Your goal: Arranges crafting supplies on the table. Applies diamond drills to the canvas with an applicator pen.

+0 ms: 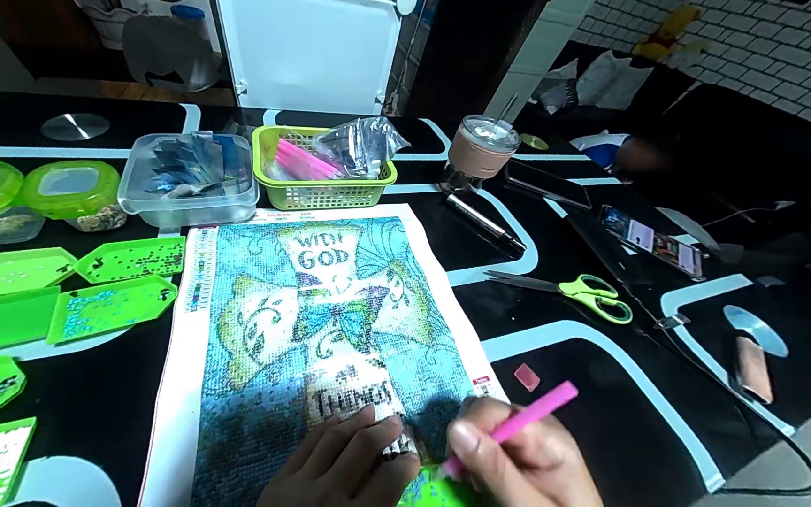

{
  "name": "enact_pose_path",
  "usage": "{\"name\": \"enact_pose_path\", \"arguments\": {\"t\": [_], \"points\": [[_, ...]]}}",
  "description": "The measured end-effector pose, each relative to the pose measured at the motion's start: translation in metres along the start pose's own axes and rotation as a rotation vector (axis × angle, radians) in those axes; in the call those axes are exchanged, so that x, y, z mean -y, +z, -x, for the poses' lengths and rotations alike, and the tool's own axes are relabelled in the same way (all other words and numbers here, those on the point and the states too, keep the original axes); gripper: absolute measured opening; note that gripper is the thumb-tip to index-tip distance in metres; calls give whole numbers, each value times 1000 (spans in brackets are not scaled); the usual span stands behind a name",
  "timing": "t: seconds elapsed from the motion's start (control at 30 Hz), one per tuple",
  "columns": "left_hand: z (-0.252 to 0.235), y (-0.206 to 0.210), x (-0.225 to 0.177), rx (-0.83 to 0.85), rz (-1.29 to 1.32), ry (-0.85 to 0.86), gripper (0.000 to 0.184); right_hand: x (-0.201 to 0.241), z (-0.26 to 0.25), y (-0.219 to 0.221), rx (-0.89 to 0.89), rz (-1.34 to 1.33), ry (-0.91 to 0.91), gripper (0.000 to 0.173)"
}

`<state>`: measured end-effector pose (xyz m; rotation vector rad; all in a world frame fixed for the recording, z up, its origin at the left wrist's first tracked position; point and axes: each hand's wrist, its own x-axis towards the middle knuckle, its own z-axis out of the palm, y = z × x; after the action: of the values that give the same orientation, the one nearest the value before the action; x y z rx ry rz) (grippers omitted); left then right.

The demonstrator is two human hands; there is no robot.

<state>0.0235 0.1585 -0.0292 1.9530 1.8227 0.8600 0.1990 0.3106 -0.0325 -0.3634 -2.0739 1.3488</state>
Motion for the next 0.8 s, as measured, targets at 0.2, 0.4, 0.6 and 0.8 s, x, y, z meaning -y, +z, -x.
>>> {"name": "enact_pose_path", "arguments": {"t": [0.2,0.4,0.6,0.8], "points": [[0,2,0,-38,-17,17,37,0,6,12,95,82,-95,26],[0,4,1,-50,-22,17,38,1,5,13,115,139,-131,25],[0,3,1,-44,-19,16,37,1,6,11,100,59,-86,25],[-1,0,1,1,0,6,42,-6,-15,-14,-154,-176,171,23]]}}
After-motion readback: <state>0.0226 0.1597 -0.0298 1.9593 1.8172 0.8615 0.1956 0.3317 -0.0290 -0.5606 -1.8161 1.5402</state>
